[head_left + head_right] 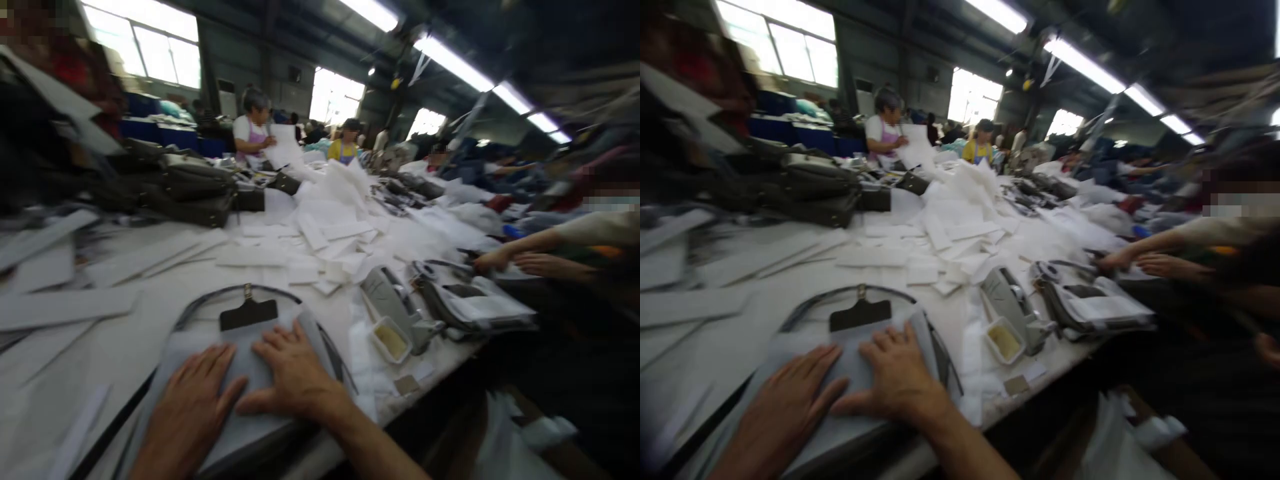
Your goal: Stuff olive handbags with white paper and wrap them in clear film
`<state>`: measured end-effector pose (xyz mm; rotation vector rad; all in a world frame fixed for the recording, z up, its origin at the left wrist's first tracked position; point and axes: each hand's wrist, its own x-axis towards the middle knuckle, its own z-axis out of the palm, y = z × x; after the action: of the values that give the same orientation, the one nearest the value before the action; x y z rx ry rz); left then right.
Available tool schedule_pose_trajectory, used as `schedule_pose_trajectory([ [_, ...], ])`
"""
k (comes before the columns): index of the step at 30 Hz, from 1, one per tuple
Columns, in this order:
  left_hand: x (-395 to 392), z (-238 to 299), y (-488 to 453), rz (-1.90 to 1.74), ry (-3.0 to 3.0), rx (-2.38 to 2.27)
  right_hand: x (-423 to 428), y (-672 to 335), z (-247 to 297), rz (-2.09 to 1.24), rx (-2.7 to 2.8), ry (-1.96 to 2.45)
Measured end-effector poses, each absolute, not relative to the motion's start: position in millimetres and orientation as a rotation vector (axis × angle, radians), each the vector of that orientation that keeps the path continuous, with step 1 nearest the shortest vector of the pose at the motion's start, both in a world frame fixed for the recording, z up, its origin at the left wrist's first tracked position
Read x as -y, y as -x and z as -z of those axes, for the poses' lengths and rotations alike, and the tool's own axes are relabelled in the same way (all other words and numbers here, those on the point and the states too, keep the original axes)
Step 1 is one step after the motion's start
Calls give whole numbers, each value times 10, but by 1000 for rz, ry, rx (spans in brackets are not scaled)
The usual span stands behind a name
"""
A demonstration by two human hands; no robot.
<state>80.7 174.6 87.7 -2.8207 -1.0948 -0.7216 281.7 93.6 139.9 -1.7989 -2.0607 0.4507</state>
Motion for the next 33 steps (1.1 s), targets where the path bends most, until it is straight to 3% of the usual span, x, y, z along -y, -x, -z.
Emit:
schedule_pose_trajectory([
  [9, -1482, -1304, -853, 1039, 3366, 980, -952, -2841, -1335, -438, 2110, 1829],
  [18, -1473, -1346, -863, 828, 3421, 1096, -967, -3008, -1335, -642, 2043, 1721],
  [33, -1492, -1179, -943, 452, 3005, 1362, -1059, -2969, -1419, -540, 2177, 1749],
])
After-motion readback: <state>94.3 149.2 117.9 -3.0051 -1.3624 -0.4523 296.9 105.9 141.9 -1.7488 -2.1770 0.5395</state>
